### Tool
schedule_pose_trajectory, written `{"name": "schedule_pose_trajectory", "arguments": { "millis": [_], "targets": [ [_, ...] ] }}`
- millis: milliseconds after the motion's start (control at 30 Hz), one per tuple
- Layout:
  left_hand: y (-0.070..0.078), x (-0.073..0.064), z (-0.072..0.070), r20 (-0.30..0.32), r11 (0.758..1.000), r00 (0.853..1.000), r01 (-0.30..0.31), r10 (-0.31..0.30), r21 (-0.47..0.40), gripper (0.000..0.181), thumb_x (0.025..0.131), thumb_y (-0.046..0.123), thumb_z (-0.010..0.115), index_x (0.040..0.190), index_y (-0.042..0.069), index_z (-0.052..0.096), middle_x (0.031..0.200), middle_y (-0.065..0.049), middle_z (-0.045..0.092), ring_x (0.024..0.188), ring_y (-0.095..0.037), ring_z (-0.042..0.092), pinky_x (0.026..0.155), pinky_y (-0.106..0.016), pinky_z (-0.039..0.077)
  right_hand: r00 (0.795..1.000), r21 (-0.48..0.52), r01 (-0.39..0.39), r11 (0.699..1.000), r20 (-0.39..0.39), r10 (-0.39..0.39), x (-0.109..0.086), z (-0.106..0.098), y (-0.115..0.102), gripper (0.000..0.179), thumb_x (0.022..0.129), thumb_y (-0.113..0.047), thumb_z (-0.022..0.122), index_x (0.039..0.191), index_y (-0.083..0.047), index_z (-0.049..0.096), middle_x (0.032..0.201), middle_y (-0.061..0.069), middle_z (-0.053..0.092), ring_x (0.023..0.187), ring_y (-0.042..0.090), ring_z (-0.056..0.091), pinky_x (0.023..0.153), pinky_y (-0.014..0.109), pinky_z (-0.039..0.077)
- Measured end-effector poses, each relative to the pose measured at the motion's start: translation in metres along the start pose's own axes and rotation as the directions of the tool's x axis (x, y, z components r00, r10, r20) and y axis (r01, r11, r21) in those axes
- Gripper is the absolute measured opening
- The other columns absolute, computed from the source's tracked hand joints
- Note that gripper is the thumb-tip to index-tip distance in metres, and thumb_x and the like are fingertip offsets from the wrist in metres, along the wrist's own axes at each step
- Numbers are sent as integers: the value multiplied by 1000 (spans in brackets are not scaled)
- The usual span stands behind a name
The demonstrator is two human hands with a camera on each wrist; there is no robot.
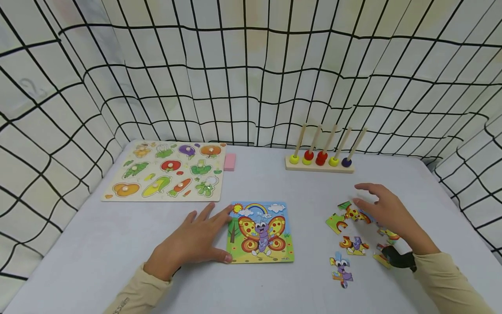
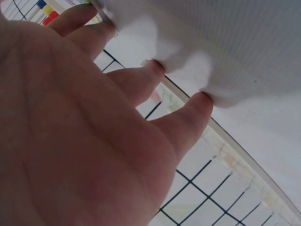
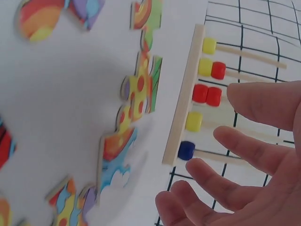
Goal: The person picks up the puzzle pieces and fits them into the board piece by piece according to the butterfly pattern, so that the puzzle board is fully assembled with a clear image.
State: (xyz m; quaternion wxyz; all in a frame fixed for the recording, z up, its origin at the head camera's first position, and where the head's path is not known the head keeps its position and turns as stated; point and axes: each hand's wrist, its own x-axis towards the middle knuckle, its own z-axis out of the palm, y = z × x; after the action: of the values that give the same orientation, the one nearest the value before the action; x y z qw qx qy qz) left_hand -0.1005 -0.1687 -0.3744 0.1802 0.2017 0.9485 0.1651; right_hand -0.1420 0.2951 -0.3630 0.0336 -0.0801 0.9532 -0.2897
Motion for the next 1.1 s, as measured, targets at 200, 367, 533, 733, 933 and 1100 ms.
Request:
{"name": "schedule_pose_trajectory", "arguments": {
  "millis": [200,367,533,733,933,1100],
  "targets": [
    [0,0,0,0,1000,1000,-1,1,-1,103,79,54,93,162,15,46,173,-4,35,162,-42,12,123,-73,13,999,-20,-33,999,25,34,-4,-3,14,56,107,-26,68,150,6,52,154,38,42,140,60,39,104,78,42],
    [1,-1,-1,2,1000,1000,-1,1,-7,102,78,55,93,161,15,48,173,-4,34,162,-43,13,123,-75,14,997,-18,-59,998,40,60,-6,0,22,48,104,-24,72,138,7,58,148,40,46,130,56,47,101,76,45],
    [1,-3,-2,4,1000,1000,-2,2,-9,99,78,54,93,159,15,50,174,-4,31,161,-44,13,122,-75,14,996,-45,-78,996,43,79,-6,4,29,39,102,-23,75,125,6,63,131,36,56,100,38,57,76,46,53],
    [0,-3,-1,3,1000,1000,-4,4,-5,98,78,54,93,158,15,51,175,-4,30,161,-44,13,122,-75,14,999,-81,-42,996,9,43,-5,9,33,24,97,-19,80,105,2,69,129,37,60,110,48,55,79,51,56],
    [0,-2,-1,1,1000,1000,-5,5,-9,99,78,55,93,158,16,50,175,-3,30,161,-44,13,122,-75,14,998,-88,-58,994,4,58,-5,12,34,24,95,-18,81,100,3,69,140,46,49,130,64,39,96,74,47],
    [1,-2,-1,-1,1000,1000,-8,8,-8,98,79,54,93,158,16,50,175,-3,30,161,-44,13,122,-75,14,998,-107,-66,992,-4,66,-4,14,32,23,93,-15,81,96,3,67,140,49,46,131,68,36,102,79,40]
  ]
}}
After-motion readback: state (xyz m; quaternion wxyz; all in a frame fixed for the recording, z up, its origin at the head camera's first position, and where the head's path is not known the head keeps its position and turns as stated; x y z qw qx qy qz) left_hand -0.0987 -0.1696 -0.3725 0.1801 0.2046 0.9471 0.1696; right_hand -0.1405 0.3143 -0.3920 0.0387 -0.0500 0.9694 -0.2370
